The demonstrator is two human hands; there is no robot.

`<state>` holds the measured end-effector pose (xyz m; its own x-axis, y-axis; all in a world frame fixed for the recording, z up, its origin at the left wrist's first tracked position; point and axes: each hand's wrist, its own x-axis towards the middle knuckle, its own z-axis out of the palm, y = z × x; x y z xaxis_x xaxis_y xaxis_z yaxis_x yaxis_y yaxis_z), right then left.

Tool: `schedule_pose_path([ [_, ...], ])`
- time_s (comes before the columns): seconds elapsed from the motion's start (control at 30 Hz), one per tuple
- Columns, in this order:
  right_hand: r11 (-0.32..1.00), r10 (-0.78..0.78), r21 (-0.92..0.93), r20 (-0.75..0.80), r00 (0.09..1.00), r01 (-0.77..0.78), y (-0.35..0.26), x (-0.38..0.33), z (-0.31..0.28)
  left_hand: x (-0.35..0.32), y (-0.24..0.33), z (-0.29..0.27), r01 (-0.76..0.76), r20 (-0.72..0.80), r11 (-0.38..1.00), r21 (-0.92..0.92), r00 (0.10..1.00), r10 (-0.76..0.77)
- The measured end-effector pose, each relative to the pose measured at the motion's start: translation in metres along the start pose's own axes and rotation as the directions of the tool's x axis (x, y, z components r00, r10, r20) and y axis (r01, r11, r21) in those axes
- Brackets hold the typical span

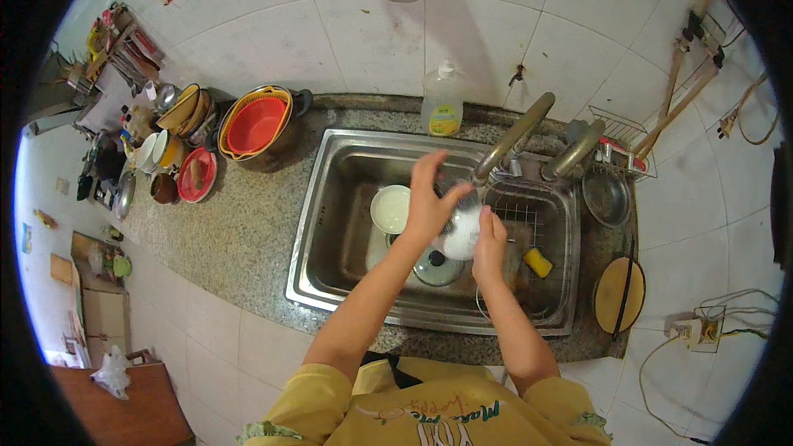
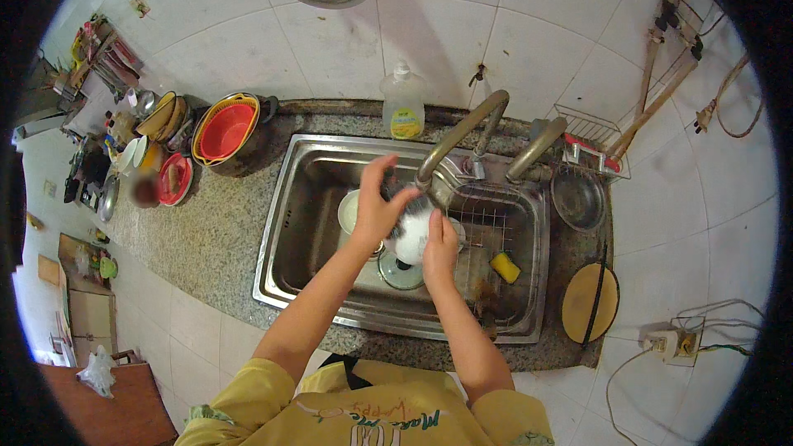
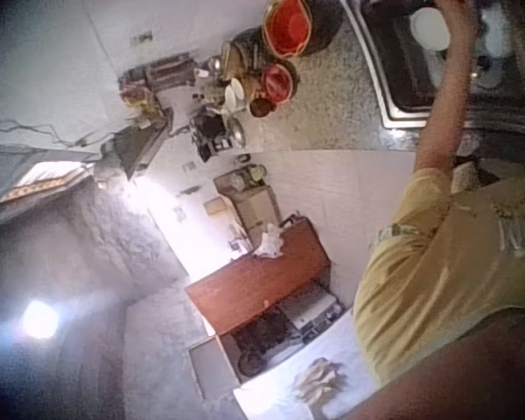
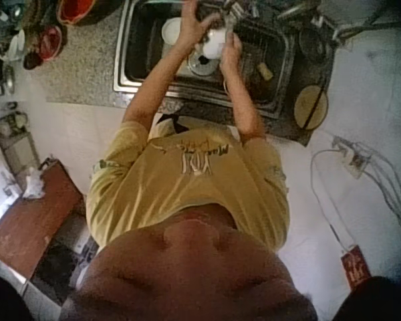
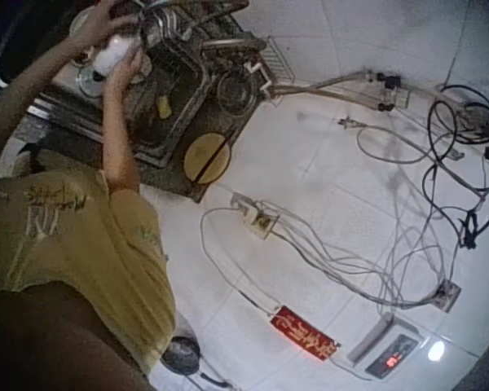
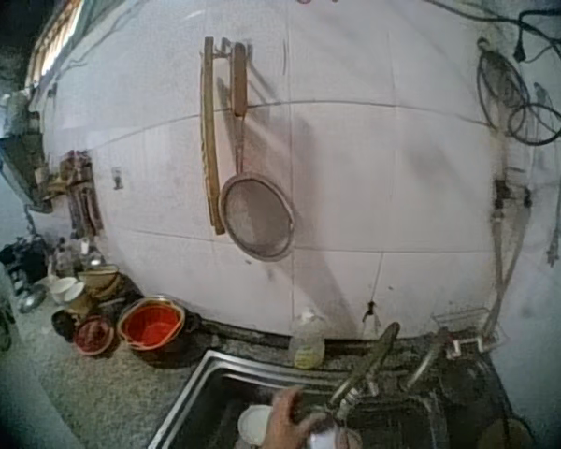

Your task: The person washes several white ceramic bowls and a white mug in a kitchen sink using a dark scrubbing sponge. They scrub the interior and exterior of each item under running water and place the cleaned items on a drying rack to the right of the sink.

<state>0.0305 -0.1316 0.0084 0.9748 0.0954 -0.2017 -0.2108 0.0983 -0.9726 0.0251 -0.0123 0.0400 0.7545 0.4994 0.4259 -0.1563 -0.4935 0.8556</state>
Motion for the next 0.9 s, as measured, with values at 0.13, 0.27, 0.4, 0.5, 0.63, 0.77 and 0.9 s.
schedule_pose_path([
  [0.13,0.978,-0.161,-0.125,0.04,0.986,0.165,0.001,0.004,-0.012,0.005,-0.016,0.013,0.177,0.039,0.979,0.097,0.983,-0.182],
  [0.27,0.966,-0.186,-0.205,-0.121,0.975,0.159,0.009,0.017,-0.024,-0.005,0.015,0.024,-0.295,0.316,0.943,0.152,0.919,0.236],
  [0.4,0.964,-0.14,-0.214,0.099,0.985,0.158,-0.018,0.011,-0.043,0.019,-0.011,0.021,0.376,0.474,0.911,0.169,0.779,-0.409],
  [0.5,0.989,-0.101,-0.098,0.093,0.991,0.11,-0.021,0.009,-0.046,0.018,-0.042,0.012,0.782,0.561,0.569,-0.255,0.599,-0.572],
  [0.63,0.859,0.164,0.498,-0.047,0.985,-0.119,-0.022,0.009,-0.037,-0.027,-0.057,0.022,0.841,0.698,-0.122,-0.527,0.347,-0.626],
  [0.77,0.711,0.22,0.682,0.02,0.975,-0.174,-0.016,0.017,-0.035,-0.084,-0.034,0.042,0.849,0.84,-0.4,-0.346,0.091,-0.535],
  [0.9,0.794,0.198,0.59,-0.025,0.98,-0.145,-0.013,0.017,-0.036,-0.072,-0.034,0.037,0.788,0.755,-0.346,-0.51,0.217,-0.618],
])
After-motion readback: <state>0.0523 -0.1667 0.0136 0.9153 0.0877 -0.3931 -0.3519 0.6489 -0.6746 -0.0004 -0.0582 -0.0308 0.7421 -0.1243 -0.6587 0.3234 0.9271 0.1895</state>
